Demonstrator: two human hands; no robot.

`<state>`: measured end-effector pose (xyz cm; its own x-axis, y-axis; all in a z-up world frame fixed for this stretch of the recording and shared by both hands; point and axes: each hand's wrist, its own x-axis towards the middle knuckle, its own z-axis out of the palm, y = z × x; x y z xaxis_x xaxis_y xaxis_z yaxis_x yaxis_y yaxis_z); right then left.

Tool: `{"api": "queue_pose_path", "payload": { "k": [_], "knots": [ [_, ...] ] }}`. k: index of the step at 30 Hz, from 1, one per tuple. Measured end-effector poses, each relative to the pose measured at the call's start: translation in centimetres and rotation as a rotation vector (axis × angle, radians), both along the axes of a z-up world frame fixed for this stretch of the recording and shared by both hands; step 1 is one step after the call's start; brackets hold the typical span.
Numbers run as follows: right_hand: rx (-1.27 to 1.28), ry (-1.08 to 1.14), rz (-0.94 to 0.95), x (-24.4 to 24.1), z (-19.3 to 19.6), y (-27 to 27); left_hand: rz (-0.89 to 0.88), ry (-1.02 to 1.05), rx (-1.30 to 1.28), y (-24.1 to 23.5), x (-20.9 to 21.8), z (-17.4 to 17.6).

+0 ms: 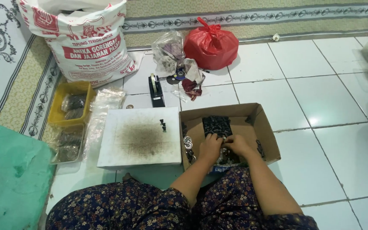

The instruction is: The person sits on the floor and assembles small black plastic components by hand. They pick up individual pieces from a cardboard box and connect them into a chain-like structure on a white surface. The person also handles a small plastic bag containing similar parts.

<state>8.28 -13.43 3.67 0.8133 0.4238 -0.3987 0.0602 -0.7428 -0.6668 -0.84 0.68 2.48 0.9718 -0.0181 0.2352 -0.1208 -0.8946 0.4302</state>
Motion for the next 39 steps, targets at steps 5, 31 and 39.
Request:
{"api": "queue_pose_path", "payload": {
  "k": [5, 31, 39],
  "knots": [
    [0.232, 0.107, -0.273, 0.5, 0.0, -0.7, 0.030, -0.238, 0.037, -0.1, -0.5, 3.4],
    [1.037, 0.342, -0.703, -1.9, 7.1, 1.9, 0.434, 0.199, -1.477, 10.4, -7.5, 10.1],
    [0.932, 0.255, -0.532, -7.6, 10.2, 10.0, 0.542, 0.172, -1.508, 14.8, -14.1, 11.9]
  ]
}}
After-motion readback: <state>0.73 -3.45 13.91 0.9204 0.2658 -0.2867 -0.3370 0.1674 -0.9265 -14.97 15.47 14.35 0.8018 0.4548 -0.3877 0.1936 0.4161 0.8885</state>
